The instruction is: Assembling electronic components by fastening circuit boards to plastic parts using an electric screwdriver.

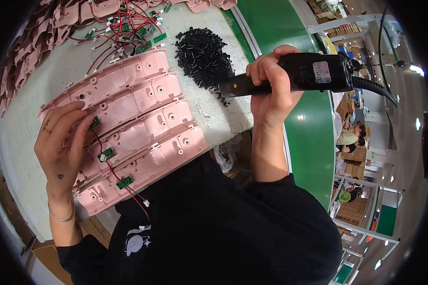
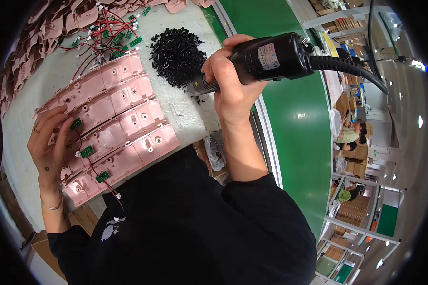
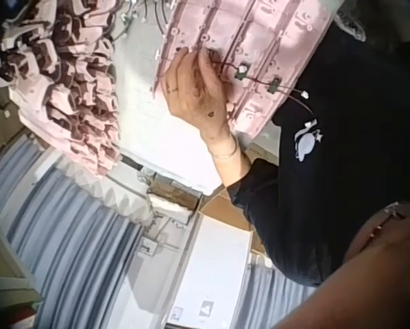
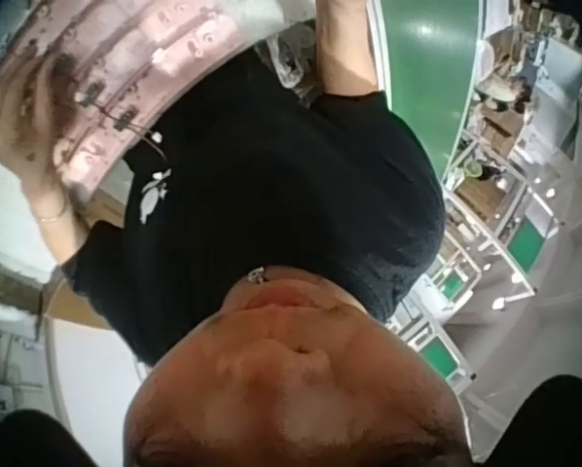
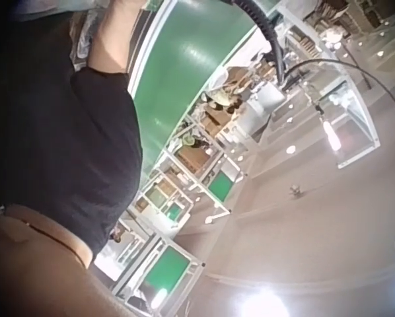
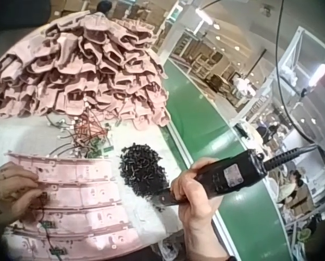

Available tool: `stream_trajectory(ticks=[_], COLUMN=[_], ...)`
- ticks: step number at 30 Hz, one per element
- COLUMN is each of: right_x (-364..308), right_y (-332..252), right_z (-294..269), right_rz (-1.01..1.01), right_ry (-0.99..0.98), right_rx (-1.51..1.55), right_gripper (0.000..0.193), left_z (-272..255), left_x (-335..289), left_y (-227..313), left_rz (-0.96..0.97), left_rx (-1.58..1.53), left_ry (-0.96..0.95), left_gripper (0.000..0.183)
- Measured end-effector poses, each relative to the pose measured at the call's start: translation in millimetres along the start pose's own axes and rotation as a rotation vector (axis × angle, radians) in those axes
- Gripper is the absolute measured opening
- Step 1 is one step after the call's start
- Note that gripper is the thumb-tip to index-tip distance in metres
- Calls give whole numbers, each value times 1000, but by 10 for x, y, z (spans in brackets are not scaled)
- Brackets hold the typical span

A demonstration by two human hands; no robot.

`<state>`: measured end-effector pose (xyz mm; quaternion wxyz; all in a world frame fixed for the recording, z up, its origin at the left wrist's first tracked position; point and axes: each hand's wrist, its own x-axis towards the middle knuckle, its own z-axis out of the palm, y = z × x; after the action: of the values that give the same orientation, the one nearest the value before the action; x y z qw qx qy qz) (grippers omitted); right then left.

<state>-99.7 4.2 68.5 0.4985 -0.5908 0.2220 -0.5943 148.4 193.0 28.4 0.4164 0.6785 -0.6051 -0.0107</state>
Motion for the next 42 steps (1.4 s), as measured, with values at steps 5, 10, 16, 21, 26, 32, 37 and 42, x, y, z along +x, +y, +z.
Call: stream_trajectory(ticks=[5,10,16,21,26,32,37,42], right_x=[-15,39,38,42,64,23,-65,-83], right_y=[-28,-231,-517,-688,-669,-748,-800,-837], right_z=[-48,-90,-57,-113,-108,-46,67,142], right_rz=[2,-74,-81,-92,-63,-61,-90,-210], right_ry=[33,-80,-289,-320,-354,-335,-297,-540], right_rx=[73,164,343,388,495,550,537,418], right_gripper=[28,30,28,29,28,26,28,24], left_z=[19,151,888,1129,995,961,903,791], left_x=[46,382,787,886,796,754,674,586], left_y=[-10,235,561,641,644,633,644,619], left_rz=[23,112,305,452,408,465,473,501], left_rx=[-4,-158,-423,-513,-393,-373,-357,-342], left_ry=[-13,-101,-267,-292,-222,-81,-16,-29], left_gripper=[12,15,21,15,19,19,19,18])
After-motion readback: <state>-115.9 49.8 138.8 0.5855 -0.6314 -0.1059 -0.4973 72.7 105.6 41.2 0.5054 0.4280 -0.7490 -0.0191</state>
